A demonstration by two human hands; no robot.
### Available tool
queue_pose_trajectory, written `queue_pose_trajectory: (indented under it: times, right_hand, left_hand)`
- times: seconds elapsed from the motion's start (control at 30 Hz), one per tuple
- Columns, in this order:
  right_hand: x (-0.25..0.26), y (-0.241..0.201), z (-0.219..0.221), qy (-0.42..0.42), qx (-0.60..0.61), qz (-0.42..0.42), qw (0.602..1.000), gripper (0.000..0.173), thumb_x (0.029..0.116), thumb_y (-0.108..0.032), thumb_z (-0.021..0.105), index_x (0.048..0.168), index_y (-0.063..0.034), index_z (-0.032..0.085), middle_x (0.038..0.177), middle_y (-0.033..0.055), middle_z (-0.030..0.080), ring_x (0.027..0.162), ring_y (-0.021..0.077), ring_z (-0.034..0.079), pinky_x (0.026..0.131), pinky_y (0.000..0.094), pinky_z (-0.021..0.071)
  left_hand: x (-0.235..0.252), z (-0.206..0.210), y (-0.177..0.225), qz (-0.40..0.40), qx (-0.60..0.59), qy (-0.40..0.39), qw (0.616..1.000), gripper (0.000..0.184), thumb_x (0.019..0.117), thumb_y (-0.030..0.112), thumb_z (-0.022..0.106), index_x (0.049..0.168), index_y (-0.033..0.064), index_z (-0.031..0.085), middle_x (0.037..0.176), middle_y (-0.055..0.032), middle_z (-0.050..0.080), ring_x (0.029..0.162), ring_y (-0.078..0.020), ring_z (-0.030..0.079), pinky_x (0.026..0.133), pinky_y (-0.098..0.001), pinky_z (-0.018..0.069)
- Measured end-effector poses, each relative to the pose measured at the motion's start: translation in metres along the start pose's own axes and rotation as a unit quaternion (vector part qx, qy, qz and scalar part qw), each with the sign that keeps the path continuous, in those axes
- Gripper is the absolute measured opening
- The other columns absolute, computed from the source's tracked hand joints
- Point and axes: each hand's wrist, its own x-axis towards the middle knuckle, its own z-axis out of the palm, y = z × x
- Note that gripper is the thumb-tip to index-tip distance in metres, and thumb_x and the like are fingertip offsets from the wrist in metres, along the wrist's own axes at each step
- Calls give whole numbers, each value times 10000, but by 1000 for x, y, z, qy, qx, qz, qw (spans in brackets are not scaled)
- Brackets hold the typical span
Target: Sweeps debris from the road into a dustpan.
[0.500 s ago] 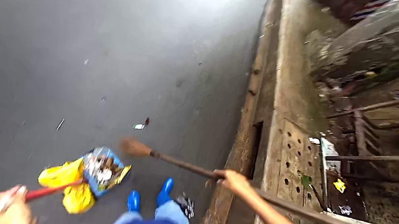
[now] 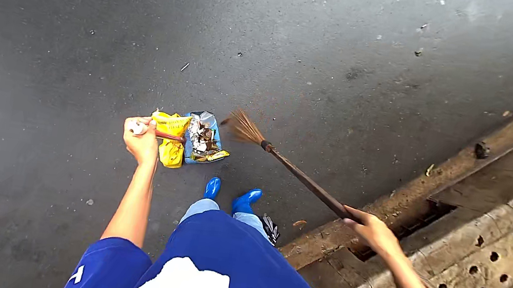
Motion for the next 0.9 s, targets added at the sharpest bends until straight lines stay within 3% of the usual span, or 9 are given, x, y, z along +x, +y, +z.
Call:
queue_pose_trajectory:
  times: [0.17,0.23,0.33,0.4,0.5,0.6,0.7,0.8,0.9]
  right_hand:
    - [-34,-4,-17,71,-10,43,996,463,1043,-219,616,1503,-195,569,1334,284,649,1222,552,594,991,767,408]
    - [-17,-33,9,97,-27,56,993,480,1040,-186,590,1516,-141,543,1352,323,616,1197,580,594,949,786,429]
    - [22,-65,38,47,-74,56,995,479,1037,-176,578,1514,-154,542,1409,252,609,1251,496,601,990,706,453]
    - [30,-67,27,7,-79,9,997,471,1028,-192,611,1496,-179,570,1374,254,636,1245,508,603,999,726,447]
    - [29,-78,-33,30,-57,-73,995,436,1017,-186,659,1451,-179,623,1291,281,671,1179,548,616,961,775,430]
    - [26,-158,-85,99,-115,-194,969,405,1005,-149,657,1409,-113,650,1182,355,677,1073,629,618,860,834,425]
    - [43,-274,-107,145,-197,-234,941,378,1024,-178,651,1379,-52,633,1182,373,660,1089,626,610,852,804,427]
    - [88,-375,-85,186,-253,-220,924,445,994,-121,636,1427,-41,573,1221,371,645,1098,609,615,822,777,448]
    - [127,-423,-33,194,-313,-218,904,572,1009,10,509,1567,-33,392,1308,365,583,1091,570,629,823,699,508]
  left_hand:
    - [8,3,-1,0,27,-1,1000,232,885,39,720,1091,-29,639,1067,-119,721,1015,-162,671,920,-387,527]
    - [11,2,1,-8,39,5,999,227,889,48,722,1092,-19,647,1067,-114,721,1016,-173,668,922,-412,518]
    - [12,-4,-4,-19,36,25,999,215,879,46,738,1076,-4,668,1055,-104,730,1009,-181,671,915,-437,516]
    - [20,-17,-9,-22,10,39,999,197,867,37,749,1041,-9,668,1016,-96,727,970,-160,670,890,-407,525]
    - [28,-53,-11,-64,-52,73,994,160,853,-38,734,986,-36,643,985,-96,712,913,-118,660,846,-321,547]
    - [19,-96,-18,-107,-69,109,986,147,863,-47,738,960,-30,629,994,-96,708,882,-132,661,792,-332,557]
    - [0,-112,-17,-141,-91,168,971,152,849,-81,729,911,-13,609,960,-89,712,844,-119,668,731,-297,559]
    - [-14,-119,-13,-160,-99,229,955,156,846,-105,718,902,-19,601,919,-88,708,767,-98,654,648,-258,539]
    - [-27,-116,-15,-165,-94,248,950,157,848,-97,716,895,-12,592,913,-77,699,805,-90,655,682,-262,543]
